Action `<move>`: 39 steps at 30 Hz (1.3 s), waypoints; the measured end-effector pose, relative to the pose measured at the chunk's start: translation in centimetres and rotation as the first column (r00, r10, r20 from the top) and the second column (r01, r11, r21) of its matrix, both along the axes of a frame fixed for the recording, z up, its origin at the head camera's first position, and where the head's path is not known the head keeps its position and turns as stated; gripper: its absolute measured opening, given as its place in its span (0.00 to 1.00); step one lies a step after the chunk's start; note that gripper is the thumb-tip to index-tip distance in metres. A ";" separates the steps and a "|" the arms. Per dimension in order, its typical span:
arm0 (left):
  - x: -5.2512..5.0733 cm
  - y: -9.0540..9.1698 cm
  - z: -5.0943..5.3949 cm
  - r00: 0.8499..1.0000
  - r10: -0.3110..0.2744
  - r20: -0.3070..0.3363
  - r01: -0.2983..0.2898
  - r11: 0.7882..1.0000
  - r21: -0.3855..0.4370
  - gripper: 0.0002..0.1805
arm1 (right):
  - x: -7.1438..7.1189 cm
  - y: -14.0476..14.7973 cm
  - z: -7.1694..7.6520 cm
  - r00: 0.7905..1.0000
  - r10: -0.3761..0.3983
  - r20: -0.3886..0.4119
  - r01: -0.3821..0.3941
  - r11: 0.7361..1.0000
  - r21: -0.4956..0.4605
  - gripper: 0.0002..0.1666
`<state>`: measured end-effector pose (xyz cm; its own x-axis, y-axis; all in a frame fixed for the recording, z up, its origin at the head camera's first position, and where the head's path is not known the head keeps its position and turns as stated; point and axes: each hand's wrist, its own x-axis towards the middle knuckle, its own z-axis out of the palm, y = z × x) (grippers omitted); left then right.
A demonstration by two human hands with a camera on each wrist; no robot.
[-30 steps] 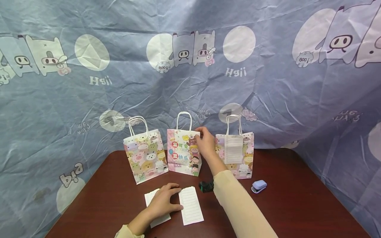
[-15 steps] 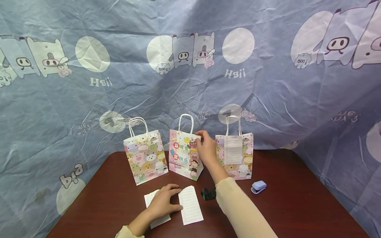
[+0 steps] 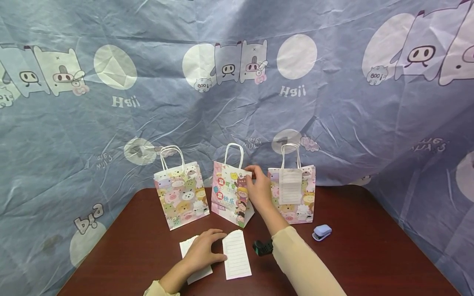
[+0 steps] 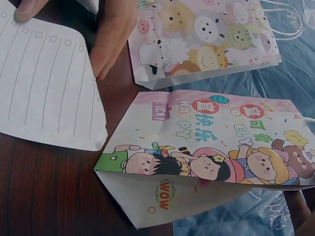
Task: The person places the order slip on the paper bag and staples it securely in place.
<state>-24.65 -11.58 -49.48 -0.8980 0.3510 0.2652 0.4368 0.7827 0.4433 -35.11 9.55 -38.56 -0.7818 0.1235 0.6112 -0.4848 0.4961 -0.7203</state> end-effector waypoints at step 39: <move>-0.2 0.6 -0.1 0.991 -0.109 0.075 0.081 0.948 0.308 0.25 | 3.2 2.4 -0.6 1.000 -0.004 -0.017 0.003 1.000 -0.021 0.14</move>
